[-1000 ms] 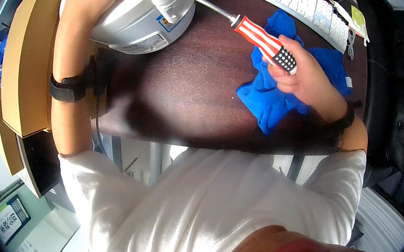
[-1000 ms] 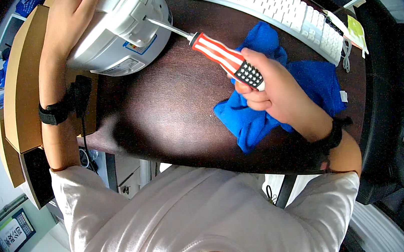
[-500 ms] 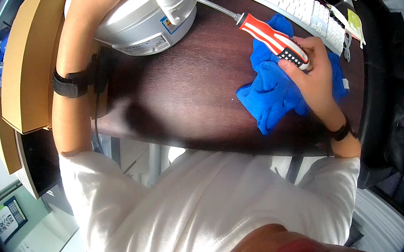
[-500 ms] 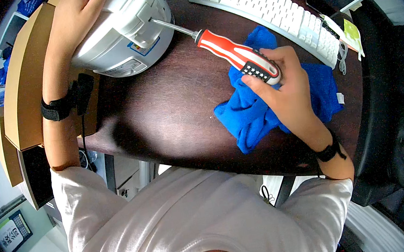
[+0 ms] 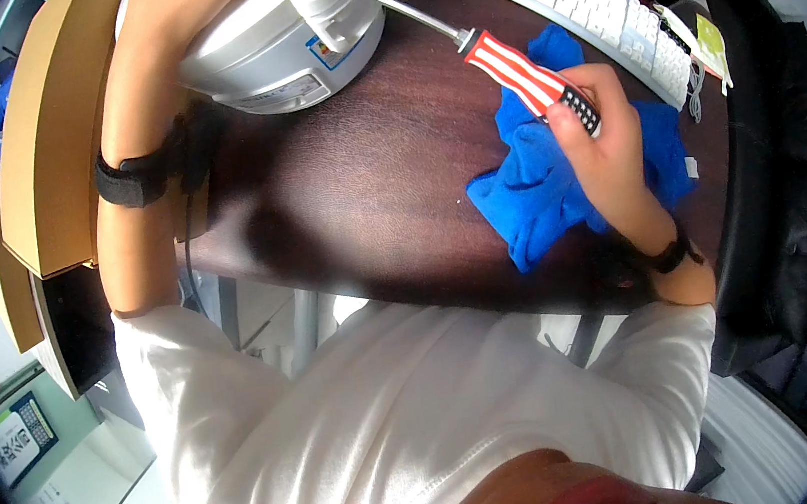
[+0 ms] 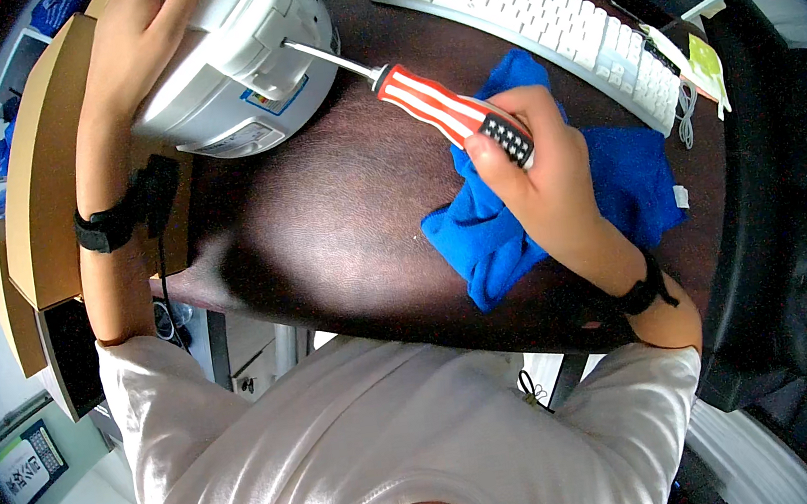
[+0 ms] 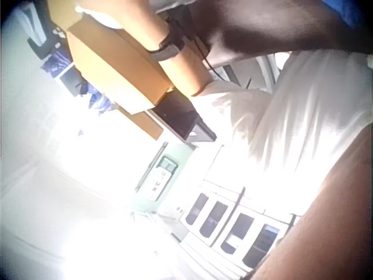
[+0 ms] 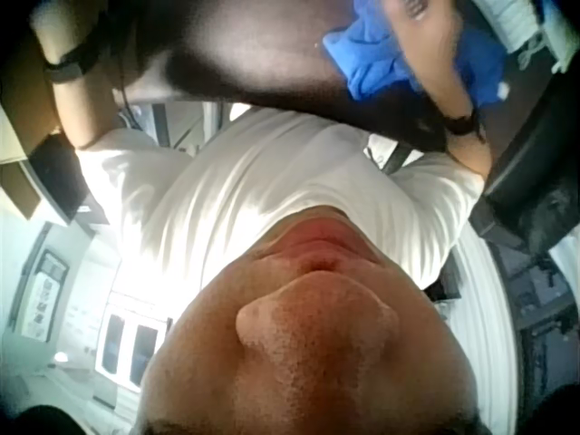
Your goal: The person uses a screwdriver to remove screws from a white plastic bracket, then attaches the bracket to the bottom of a white appliance. The person then uses the screwdriver to fasten the bracket to the appliance with screws.
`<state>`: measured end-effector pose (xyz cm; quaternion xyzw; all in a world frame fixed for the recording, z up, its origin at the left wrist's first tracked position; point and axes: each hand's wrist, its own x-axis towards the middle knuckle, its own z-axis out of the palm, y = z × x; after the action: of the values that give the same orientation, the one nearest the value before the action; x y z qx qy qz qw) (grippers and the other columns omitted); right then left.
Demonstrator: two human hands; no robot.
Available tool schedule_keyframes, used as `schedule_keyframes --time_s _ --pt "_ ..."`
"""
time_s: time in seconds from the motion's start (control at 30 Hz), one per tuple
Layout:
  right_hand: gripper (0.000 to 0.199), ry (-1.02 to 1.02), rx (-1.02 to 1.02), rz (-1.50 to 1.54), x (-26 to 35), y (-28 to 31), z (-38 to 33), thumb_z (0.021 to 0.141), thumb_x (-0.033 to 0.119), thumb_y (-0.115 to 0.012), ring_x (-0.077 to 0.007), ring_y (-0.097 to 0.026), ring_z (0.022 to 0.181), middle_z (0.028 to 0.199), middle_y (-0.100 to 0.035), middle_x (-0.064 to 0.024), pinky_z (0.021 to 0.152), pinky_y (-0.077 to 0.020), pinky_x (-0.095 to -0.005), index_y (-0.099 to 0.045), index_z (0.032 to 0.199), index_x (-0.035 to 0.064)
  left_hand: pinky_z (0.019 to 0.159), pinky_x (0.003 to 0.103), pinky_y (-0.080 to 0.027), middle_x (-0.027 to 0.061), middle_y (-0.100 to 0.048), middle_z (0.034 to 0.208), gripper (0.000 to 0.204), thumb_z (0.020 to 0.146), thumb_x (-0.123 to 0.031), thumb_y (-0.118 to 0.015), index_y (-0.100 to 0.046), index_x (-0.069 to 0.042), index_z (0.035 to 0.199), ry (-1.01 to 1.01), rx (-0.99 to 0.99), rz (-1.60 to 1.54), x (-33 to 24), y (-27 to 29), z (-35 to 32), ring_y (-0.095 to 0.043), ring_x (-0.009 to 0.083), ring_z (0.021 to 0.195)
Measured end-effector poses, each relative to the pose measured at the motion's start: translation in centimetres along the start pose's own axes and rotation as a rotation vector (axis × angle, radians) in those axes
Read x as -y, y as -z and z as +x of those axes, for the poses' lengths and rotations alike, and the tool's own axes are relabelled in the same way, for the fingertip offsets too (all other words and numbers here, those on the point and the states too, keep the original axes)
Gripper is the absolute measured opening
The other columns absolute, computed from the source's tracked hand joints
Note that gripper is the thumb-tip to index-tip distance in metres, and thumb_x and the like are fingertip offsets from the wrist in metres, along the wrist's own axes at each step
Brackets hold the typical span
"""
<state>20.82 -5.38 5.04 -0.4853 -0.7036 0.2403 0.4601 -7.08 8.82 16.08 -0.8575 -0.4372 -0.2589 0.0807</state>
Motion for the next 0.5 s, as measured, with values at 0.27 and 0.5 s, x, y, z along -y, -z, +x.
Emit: schedule_keyframes --time_s 0.27,0.5 --pt "0.03 -1.128 0.393 1.229 2.1 2.1 2.2 0.092 0.036 -0.049 -0.0015 -0.026 0.036 0.065 -0.054 -0.0051 0.033 -0.0161 -0.0179 -0.054 0.089 0.0066 0.071 0.033 -0.042 0.0154 -0.056 0.079 0.03 0.091 -0.026 -0.046 -0.058 0.002 0.09 -0.041 0.062 0.038 2.2 0.8 -0.8 -0.055 0.0258 0.076" --pt "0.035 -0.95 0.359 1.04 2.3 2.9 2.2 0.091 0.036 -0.05 -0.0012 -0.028 0.036 0.063 -0.052 -0.0041 0.033 -0.0163 -0.0189 -0.056 0.085 0.0023 0.09 0.042 -0.037 0.0159 -0.056 0.111 0.064 0.069 -0.054 -0.069 -0.058 -0.006 0.111 -0.221 0.13 0.174 -2.8 0.8 -1.9 -0.05 0.0308 0.106"
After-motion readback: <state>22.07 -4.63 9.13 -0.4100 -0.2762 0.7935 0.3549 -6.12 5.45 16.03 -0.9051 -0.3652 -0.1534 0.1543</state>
